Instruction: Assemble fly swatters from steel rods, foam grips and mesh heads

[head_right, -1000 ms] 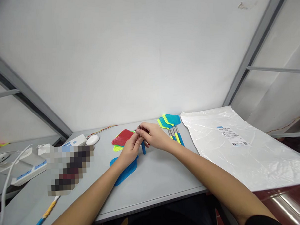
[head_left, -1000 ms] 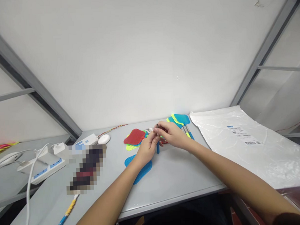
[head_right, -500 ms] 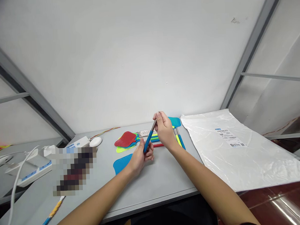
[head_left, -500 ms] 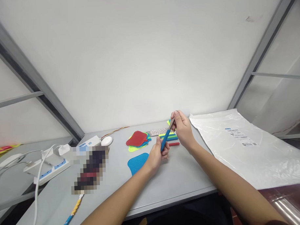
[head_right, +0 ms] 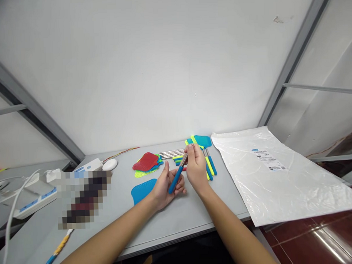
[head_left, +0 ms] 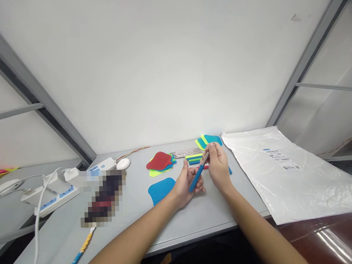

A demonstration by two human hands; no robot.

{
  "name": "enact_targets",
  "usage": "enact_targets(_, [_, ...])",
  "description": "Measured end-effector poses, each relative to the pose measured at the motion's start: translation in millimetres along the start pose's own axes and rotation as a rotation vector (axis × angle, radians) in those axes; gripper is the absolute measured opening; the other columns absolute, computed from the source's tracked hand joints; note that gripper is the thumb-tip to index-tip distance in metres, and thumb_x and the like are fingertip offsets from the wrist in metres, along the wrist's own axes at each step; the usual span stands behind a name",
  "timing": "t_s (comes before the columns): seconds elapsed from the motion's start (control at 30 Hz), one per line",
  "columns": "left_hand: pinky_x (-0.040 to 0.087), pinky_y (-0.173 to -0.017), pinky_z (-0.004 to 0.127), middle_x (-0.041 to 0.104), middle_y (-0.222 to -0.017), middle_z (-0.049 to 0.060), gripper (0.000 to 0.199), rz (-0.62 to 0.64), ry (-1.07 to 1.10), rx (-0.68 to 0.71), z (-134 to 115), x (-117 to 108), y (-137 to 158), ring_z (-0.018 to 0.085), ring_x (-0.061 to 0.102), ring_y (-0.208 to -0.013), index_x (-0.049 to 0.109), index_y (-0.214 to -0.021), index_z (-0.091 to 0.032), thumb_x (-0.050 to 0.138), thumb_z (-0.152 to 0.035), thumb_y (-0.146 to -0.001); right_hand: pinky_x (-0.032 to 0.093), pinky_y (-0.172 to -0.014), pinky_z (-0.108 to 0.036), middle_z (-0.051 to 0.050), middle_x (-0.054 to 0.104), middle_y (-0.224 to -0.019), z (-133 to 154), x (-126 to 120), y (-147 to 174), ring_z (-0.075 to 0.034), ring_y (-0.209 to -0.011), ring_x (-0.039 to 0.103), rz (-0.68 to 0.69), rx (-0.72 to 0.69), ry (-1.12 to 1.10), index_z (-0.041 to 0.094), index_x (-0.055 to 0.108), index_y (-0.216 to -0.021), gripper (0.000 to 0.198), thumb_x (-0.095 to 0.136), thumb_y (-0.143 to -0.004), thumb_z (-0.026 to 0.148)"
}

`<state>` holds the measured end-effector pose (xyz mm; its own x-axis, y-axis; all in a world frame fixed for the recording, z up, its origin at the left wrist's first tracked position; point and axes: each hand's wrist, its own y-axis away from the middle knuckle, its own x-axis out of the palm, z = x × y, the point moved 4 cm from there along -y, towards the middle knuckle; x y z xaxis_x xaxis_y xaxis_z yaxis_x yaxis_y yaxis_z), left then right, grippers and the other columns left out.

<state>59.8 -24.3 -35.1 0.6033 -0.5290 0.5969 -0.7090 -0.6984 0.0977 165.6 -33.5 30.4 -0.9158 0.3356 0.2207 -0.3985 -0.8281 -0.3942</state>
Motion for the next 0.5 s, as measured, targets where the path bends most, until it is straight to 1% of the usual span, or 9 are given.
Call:
enact_targets(0.1, [0.046, -0.059, 0.033, 0.048, -0.052, -0.002, 0.067, -0.041, 0.099, 0.024, -4.0, -4.8, -0.2, 0.012, 0.043, -0.044, 0.053, -0.075, -0.018, 0.024, -0.079, -0.079, 0.046, -0.058, -0.023, 0.003, 0.053, -0.073, -6.1, 6.9, 12.9, -0.010, -0.061, 0.055, -0.081, 0.022, -0.114, 0.022, 0.047, -0.081, 0.032, 0.041, -0.094, 0.051])
enact_targets(0.17, [0.046, -0.057, 0.032, 0.049, -0.055, -0.001, 0.068, -0.078, 0.153, 0.042, -6.9, -8.0, -0.1, 0.013, 0.045, -0.047, 0.052, -0.072, -0.018, 0.026, -0.080, -0.078, 0.046, -0.061, -0.024, 0.004, 0.051, -0.074, -7.3, 12.0, 19.9, -0.010, -0.064, 0.055, -0.111, 0.033, -0.262, 0.022, 0.046, -0.079, 0.030, 0.041, -0.095, 0.047])
enact_targets(0.2, [0.046, -0.057, 0.031, 0.051, -0.059, 0.000, 0.068, -0.092, 0.176, 0.047, -8.5, -9.1, 0.2, 0.013, 0.047, -0.049, 0.052, -0.071, -0.017, 0.027, -0.080, -0.077, 0.046, -0.061, -0.024, 0.005, 0.048, -0.072, -7.1, 14.8, 23.1, -0.009, -0.063, 0.053, -0.115, 0.044, -0.343, 0.022, 0.044, -0.078, 0.029, 0.042, -0.095, 0.045])
enact_targets(0.3, [0.048, -0.058, 0.030, 0.055, -0.069, 0.003, 0.069, -0.099, 0.229, 0.056, -14.0, -9.6, 2.1, 0.014, 0.052, -0.057, 0.052, -0.070, -0.017, 0.025, -0.079, -0.079, 0.043, -0.056, -0.023, 0.008, 0.034, -0.064, -3.5, 21.5, 31.8, -0.007, -0.052, 0.039, -0.141, 0.060, -0.491, 0.022, 0.039, -0.074, 0.028, 0.044, -0.095, 0.041])
enact_targets(0.37, [0.048, -0.059, 0.029, 0.053, -0.068, 0.003, 0.070, -0.095, 0.247, 0.071, -18.2, -8.9, 3.9, 0.014, 0.054, -0.061, 0.052, -0.071, -0.017, 0.023, -0.080, -0.078, 0.036, -0.048, -0.021, 0.009, 0.025, -0.059, -0.8, 24.2, 35.7, -0.007, -0.046, 0.028, -0.176, 0.057, -0.514, 0.022, 0.035, -0.070, 0.032, 0.043, -0.095, 0.041])
enact_targets(0.43, [0.048, -0.058, 0.027, 0.050, -0.064, 0.001, 0.071, -0.103, 0.242, 0.098, -21.9, -8.2, 5.9, 0.014, 0.053, -0.060, 0.053, -0.072, -0.017, 0.023, -0.081, -0.077, 0.030, -0.042, -0.021, 0.010, 0.018, -0.054, 0.5, 26.9, 37.0, -0.008, -0.043, 0.019, -0.201, 0.068, -0.532, 0.023, 0.030, -0.067, 0.036, 0.043, -0.094, 0.042])
enact_targets(0.5, [0.048, -0.058, 0.027, 0.049, -0.063, 0.001, 0.071, -0.112, 0.220, 0.117, -23.9, -6.8, 7.9, 0.013, 0.051, -0.058, 0.053, -0.072, -0.018, 0.023, -0.082, -0.076, 0.025, -0.039, -0.021, 0.011, 0.015, -0.051, 1.2, 30.0, 35.6, -0.007, -0.041, 0.013, -0.209, 0.097, -0.550, 0.023, 0.027, -0.065, 0.040, 0.044, -0.093, 0.045])
